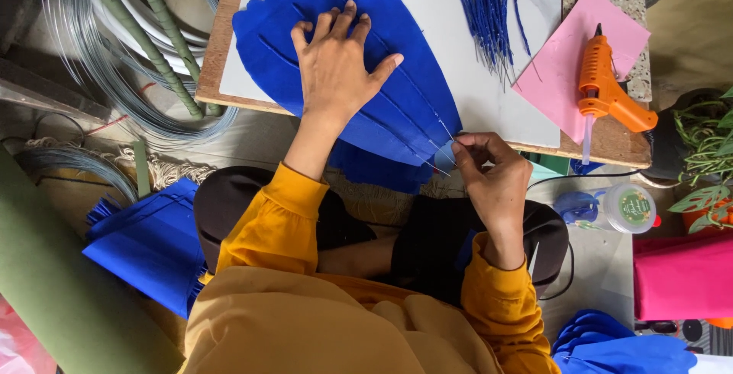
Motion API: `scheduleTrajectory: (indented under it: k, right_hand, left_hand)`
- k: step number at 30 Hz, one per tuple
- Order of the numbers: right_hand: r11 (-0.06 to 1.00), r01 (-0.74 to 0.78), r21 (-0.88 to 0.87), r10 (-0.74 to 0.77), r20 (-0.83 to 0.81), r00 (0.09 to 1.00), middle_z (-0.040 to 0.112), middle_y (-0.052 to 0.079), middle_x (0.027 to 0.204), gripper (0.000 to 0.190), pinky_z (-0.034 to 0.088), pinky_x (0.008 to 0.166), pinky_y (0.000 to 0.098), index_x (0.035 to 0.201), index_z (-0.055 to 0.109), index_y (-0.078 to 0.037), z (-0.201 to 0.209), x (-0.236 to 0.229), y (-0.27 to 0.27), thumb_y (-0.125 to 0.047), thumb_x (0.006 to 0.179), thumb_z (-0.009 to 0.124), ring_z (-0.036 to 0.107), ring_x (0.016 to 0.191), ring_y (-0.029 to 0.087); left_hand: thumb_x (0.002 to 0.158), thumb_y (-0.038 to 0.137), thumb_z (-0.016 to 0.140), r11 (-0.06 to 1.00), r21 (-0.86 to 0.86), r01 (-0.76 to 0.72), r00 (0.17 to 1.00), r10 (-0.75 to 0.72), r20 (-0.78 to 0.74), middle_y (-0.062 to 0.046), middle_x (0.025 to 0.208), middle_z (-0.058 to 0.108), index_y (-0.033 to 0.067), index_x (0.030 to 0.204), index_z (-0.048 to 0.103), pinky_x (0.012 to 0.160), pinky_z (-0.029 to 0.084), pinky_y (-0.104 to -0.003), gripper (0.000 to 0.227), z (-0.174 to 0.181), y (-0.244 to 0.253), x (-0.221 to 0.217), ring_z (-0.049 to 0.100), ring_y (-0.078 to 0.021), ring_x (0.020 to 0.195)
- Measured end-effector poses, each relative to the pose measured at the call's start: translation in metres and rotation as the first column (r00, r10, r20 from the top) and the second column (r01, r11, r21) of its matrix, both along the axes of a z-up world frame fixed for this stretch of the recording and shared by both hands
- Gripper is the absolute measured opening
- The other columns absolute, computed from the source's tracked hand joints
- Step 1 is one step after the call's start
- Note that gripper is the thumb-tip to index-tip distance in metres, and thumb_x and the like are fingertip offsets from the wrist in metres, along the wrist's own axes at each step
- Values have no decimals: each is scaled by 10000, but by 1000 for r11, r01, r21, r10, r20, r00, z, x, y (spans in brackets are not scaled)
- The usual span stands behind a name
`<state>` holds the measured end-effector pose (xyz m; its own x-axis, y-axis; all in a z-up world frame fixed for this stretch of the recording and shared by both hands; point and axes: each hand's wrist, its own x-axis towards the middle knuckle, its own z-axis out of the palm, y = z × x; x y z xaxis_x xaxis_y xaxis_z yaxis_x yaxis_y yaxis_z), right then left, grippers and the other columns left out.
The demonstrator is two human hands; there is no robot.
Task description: The person is gluing thin blue sticks onto blue fabric petals to create components for a craft project.
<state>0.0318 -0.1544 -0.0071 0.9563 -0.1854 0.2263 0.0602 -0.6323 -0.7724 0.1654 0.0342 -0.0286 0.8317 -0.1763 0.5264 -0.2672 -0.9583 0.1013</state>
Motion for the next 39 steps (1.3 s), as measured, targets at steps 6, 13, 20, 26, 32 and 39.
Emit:
scheduleTrajectory:
  k: [6,13,20,26,32,39]
  right_hand:
    - [1000,-13,-10,14,27,1000,596,-5,643,43,406,515,176,853,649,-63,4,2,3,-57,816,671,477,533,48]
    - [999,-1,-51,3,30,1000,604,-7,647,37,409,509,189,841,662,-70,2,3,4,-71,806,673,485,524,49]
    - [997,-13,-75,17,55,998,609,8,667,40,411,512,193,844,663,-50,2,2,5,-50,805,670,483,527,60]
    - [995,-34,-90,40,62,997,616,19,691,46,415,517,206,850,658,-39,6,3,6,-32,806,672,499,551,72]
    - [996,-45,-74,51,71,996,611,24,657,58,420,547,210,808,645,-44,10,5,8,7,783,635,510,534,81]
    - [990,40,-135,-25,108,994,582,-10,638,109,407,536,221,695,609,-85,3,8,12,15,687,566,507,566,81]
  left_hand:
    - [810,651,471,1000,-4,-2,1000,2,5,-73,1203,543,120,1083,626,871,269,-473,617,3,-1,-1,462,-259,1087]
    - [803,686,395,999,32,-38,995,41,-95,-65,1237,519,138,1102,600,866,280,-449,658,12,0,-3,473,-249,1087]
    - [806,636,432,999,-32,-5,998,4,-61,-93,1225,525,118,1096,610,886,275,-477,620,5,1,-2,472,-272,1106]
    - [817,651,417,1000,0,-10,997,10,-82,-78,1251,505,122,1129,594,887,261,-466,639,5,0,-2,456,-264,1121]
    - [824,653,418,1000,9,-12,1000,12,-10,-71,1216,539,125,1101,620,879,270,-467,630,0,0,-1,471,-253,1098]
    - [902,568,290,999,-41,31,1000,-31,5,-101,1231,521,109,1127,609,892,253,-472,602,4,2,-5,472,-273,1103]
